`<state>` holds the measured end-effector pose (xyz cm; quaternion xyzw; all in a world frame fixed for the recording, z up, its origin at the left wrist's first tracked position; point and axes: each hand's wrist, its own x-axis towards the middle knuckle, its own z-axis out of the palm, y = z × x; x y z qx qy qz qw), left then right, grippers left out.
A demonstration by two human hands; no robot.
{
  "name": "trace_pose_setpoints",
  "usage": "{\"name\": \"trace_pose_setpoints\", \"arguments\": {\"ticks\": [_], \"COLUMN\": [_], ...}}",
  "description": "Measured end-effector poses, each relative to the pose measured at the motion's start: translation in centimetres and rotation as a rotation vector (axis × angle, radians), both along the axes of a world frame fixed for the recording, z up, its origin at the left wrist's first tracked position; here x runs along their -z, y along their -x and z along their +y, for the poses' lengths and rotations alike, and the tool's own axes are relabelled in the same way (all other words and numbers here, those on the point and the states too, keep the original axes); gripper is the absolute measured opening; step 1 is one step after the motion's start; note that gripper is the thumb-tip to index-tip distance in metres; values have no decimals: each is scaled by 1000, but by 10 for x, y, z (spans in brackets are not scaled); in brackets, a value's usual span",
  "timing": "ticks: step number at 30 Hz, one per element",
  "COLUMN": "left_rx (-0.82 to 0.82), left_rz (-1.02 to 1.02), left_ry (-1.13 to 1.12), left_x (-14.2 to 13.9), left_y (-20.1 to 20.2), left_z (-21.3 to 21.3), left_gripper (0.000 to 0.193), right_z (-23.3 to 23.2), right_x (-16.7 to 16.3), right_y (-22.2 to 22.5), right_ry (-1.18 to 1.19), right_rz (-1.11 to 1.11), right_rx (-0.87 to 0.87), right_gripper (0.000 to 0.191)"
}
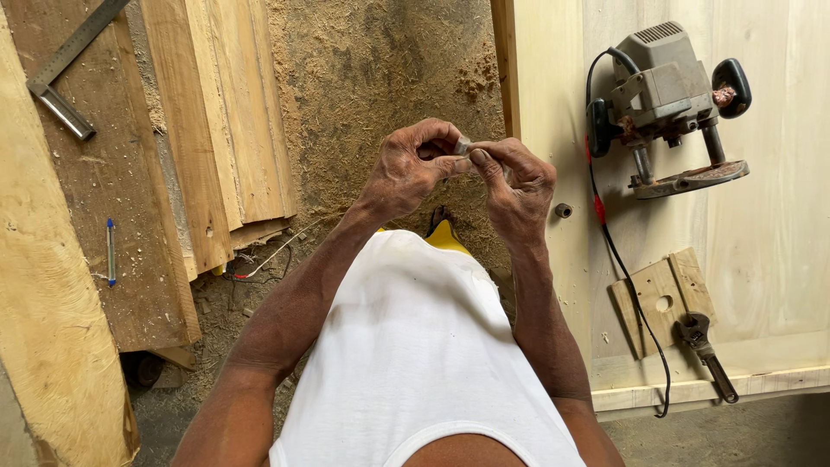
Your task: The person retrieves a plastic bag from a shelf, cuts it open with a knife, and removes small metal hardware pieces. They then unwrap the pieces from protective plastic and inspect them on a workbench.
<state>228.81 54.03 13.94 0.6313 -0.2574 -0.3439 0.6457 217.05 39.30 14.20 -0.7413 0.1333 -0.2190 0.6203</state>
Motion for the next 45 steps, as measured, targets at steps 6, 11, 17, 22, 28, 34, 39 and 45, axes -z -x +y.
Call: {"name": "trace_pose_setpoints", "arguments": {"ticks": [6, 11, 17, 22, 28, 34, 39, 45], "left_rx": [-51, -92, -86, -144, -140, -136, -125, -130], "left_rz": [-136, 38, 95, -130, -264, -257, -177, -102], "left_ry": [-58, -9, 120, -45, -61, -27, -28, -29], "left_x": [-2, 1, 5, -7, -12, -9, -7, 0], "left_y": [-4, -4, -9, -11, -10, -15, -18, -20], "left_z": [-4, -12, -16, -15, -15, -13, -12, -13], "left_gripper": [12, 27, 34, 29, 23, 22, 20, 20], "right_z": [-2, -4, -7, -10, -12, -11, -10, -11], "right_x": [-4, -11, -12, -10, -1, 7, 14, 20], "right_y": [-10, -17, -22, -29, -31, -30, -32, -35], "right_ry": [15, -103, -19, -67, -100, -173, -147, -120], "right_rz": [84, 51, 129, 128, 222, 186, 216, 173], "right_rx": [67, 32, 97, 67, 53, 31, 49, 17], "right_gripper": [11, 12, 14, 15, 15, 16, 16, 16]}}
